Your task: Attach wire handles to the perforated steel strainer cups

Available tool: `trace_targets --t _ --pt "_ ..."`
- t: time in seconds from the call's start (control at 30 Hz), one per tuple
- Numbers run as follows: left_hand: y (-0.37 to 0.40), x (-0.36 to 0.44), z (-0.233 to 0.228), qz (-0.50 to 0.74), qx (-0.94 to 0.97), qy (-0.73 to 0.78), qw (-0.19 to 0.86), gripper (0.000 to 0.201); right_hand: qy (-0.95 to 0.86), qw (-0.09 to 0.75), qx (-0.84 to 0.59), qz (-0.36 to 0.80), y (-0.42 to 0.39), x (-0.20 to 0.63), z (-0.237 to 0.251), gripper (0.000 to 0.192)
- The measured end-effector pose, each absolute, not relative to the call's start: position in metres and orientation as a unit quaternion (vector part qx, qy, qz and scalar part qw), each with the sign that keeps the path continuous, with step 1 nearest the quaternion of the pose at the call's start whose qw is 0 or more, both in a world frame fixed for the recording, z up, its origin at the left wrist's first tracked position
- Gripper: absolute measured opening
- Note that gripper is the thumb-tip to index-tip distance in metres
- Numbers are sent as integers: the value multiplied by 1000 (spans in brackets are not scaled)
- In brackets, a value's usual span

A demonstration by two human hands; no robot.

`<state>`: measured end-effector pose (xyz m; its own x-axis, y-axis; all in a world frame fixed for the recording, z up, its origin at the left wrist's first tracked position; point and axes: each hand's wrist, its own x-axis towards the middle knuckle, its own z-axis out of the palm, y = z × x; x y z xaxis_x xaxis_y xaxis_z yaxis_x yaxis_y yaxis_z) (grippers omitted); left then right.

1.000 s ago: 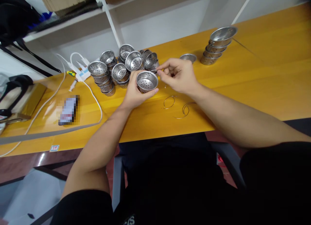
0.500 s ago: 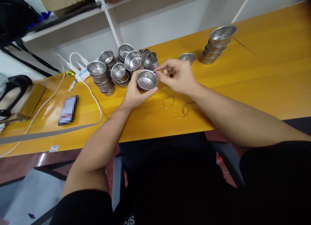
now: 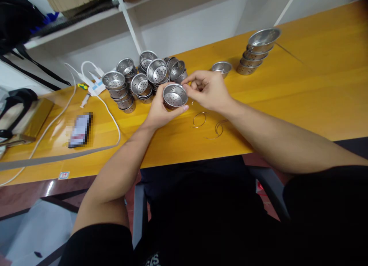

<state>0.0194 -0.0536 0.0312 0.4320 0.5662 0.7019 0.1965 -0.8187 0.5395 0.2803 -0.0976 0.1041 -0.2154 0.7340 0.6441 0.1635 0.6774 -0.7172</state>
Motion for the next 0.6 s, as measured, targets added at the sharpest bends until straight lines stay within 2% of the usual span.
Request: trace_targets --t 0.13,0.37,0.5,0.6 --pt "-50 20 30 470 835 223 177 115 -730 553 -306 260 -98 276 103 37" --pt "-62 24 41 467 831 254 161 113 -725 561 -304 259 -100 269 100 32" --pt "-73 24 48 455 832 272 164 109 -717 568 -277 295 -106 267 106 38" --pt "-77 21 52 444 832 281 179 106 -725 537 -232 364 -109 273 115 46"
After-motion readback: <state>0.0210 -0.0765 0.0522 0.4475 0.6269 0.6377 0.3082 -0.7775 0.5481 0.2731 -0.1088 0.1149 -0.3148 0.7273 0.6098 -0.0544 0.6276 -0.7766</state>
